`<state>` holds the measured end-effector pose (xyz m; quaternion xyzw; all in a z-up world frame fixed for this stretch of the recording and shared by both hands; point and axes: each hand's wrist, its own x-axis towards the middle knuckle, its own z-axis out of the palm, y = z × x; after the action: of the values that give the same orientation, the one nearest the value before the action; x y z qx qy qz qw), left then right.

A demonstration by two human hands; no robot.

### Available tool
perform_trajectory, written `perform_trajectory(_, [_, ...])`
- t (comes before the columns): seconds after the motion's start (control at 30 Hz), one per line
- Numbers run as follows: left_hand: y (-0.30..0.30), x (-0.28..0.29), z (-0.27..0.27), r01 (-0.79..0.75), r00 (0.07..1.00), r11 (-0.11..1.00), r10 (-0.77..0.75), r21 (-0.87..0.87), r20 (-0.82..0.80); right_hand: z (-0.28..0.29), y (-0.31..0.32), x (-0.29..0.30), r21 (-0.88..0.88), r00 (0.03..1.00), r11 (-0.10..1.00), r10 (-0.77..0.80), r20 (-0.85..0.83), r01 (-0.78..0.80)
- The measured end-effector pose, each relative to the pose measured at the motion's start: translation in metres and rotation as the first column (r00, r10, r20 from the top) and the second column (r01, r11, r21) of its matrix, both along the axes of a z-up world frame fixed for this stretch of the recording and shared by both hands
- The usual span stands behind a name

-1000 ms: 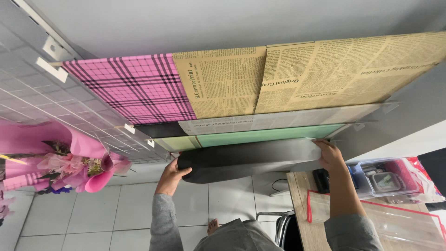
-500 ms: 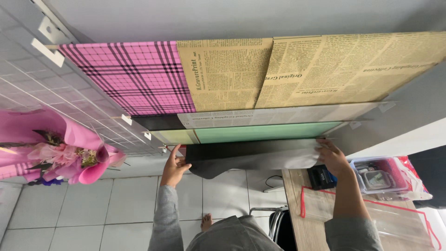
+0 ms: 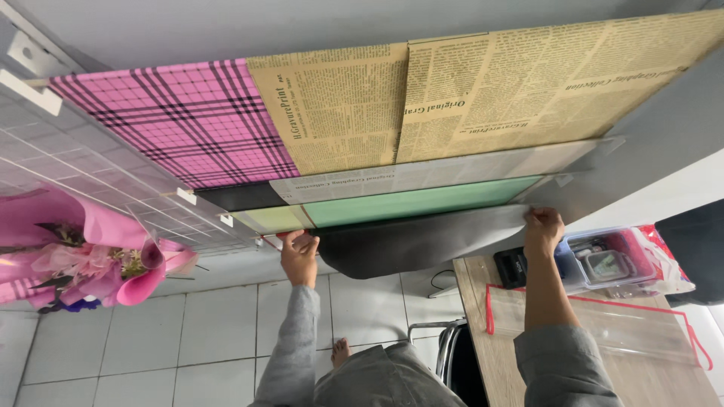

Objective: The person picks up a sheet of newspaper-printed paper from a desk, unfolds it, and hangs it onto a horizontal wire rack on the wall. They then pick up a dark grey sheet from the desk, unfold it, and also hang it onto the same wall rack.

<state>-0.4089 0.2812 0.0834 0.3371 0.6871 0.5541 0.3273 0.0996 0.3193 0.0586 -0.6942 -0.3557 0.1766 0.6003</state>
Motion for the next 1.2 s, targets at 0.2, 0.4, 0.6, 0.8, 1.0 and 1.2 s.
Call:
perform_trajectory(0.2, [-0.005, 0.008, -0.004, 0.001, 1.000, 0.999, -0.001, 0.039, 0.004, -0.002, -0.011, -0.013, 0.048, 0.960, 0.999, -0.030, 0.279, 0.017])
perform_trajectory(0.4, [-0.021, 0.005, -0.015, -0.035, 0.997, 0.998, 0.038, 0.049, -0.067, -0.010, -0.038, -0.042, -0.049, 0.917, 0.996, 0.083, 0.391, -0.069])
perform_trajectory(0.6, [-0.015, 0.002, -0.020, 0.090, 0.986, 0.996, -0.087, 0.012, -0.140, 0.002, -0.041, -0.071, -0.177, 0.894, 0.957, 0.281, 0.348, -0.231])
perform_trajectory(0.8, [-0.005, 0.004, -0.030, 0.072, 0.979, 0.997, -0.074, -0.018, -0.190, 0.012, -0.030, -0.087, -0.295, 0.743, 0.926, 0.367, 0.560, -0.235])
perform_trajectory(1.0, [-0.004, 0.004, -0.033, 0.025, 0.996, 1.000, -0.025, -0.006, -0.084, 0.002, -0.018, -0.095, -0.364, 0.612, 0.889, 0.456, 0.646, -0.278])
perform_trajectory(1.2, [0.006, -0.002, -0.040, 0.031, 0.996, 0.999, -0.030, -0.013, 0.083, 0.002, -0.014, -0.097, -0.351, 0.600, 0.873, 0.488, 0.634, -0.339])
